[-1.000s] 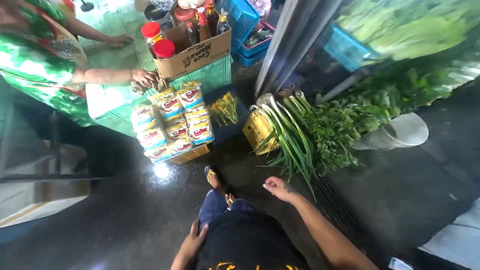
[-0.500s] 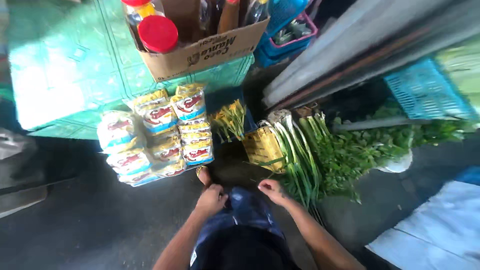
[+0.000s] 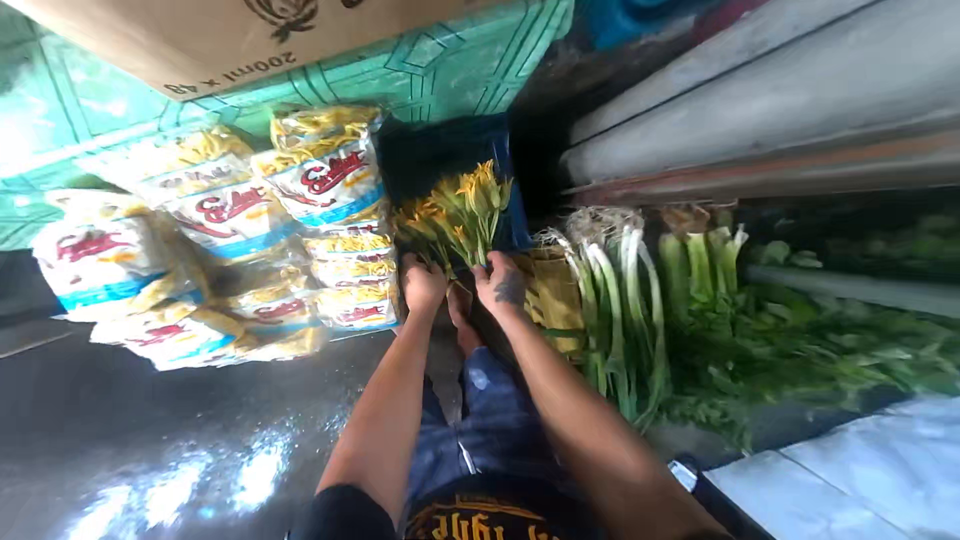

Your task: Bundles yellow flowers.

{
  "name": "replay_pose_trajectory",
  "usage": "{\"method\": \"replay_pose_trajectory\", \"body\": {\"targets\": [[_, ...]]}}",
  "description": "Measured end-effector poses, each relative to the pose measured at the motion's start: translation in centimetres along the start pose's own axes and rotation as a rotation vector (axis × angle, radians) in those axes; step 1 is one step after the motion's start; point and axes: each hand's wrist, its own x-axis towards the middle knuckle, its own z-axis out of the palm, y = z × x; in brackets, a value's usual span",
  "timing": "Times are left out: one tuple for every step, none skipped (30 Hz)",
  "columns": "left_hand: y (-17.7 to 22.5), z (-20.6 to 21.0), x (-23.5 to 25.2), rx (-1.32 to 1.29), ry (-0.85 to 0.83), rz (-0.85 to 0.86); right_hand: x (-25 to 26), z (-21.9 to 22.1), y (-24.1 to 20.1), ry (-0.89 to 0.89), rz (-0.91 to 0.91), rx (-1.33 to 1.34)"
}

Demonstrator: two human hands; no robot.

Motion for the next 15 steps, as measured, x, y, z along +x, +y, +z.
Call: {"method": "replay_pose_trajectory", "body": {"targets": [[-0.4,0.3,-0.3,-0.048,0.019,0.025,-0.1,-0.7,0.4,-0.014,-0.001,0.107],[-0.9,0.8,-0.5,-0.089,0.047,0.064,-0.1,-1.3,1.0,-0.015,-0.012,0.228],[-1.3,1.2,-0.6,-0.123,0.066,0.104,0.1,-1.8,1.5,-0.007,-0.033,0.327],[-1.6,1.6,-0.7,-0.15,0.076,0.133,0.3,-2.0,1.9,-0.002,-0.053,0.398],[-1.7,2.1,-0.9,-0.165,0.08,0.143,0.5,-1.9,2.2,-0.014,-0.061,0.433],[-1.7,2.5,-1.0,-0.16,0.073,0.134,0.8,-1.7,2.3,-0.033,-0.064,0.424],[-1.4,2.8,-1.2,-0.123,0.058,0.101,1.2,-1.3,2.3,-0.058,-0.066,0.373],[-0.9,3.0,-1.3,-0.063,0.046,0.053,1.5,-0.9,2.1,-0.077,-0.069,0.298],[-0.2,3.0,-1.3,0.007,0.043,0.006,1.9,-0.5,2.0,-0.092,-0.074,0.218],[0.4,3.1,-1.4,0.062,0.043,-0.031,2.1,-0.3,1.9,-0.1,-0.073,0.146],[0.9,3.0,-1.4,0.096,0.045,-0.058,2.2,-0.2,1.8,-0.105,-0.068,0.1],[1.2,2.9,-1.3,0.113,0.047,-0.076,2.3,-0.3,1.7,-0.107,-0.067,0.079],[1.3,2.7,-1.2,0.117,0.052,-0.083,2.2,-0.3,1.8,-0.11,-0.071,0.073],[1.1,2.5,-1.2,0.1,0.053,-0.075,2.1,-0.4,1.9,-0.119,-0.076,0.073],[0.7,2.2,-1.2,0.058,0.047,-0.048,1.9,-0.6,2.1,-0.131,-0.076,0.078]]}}
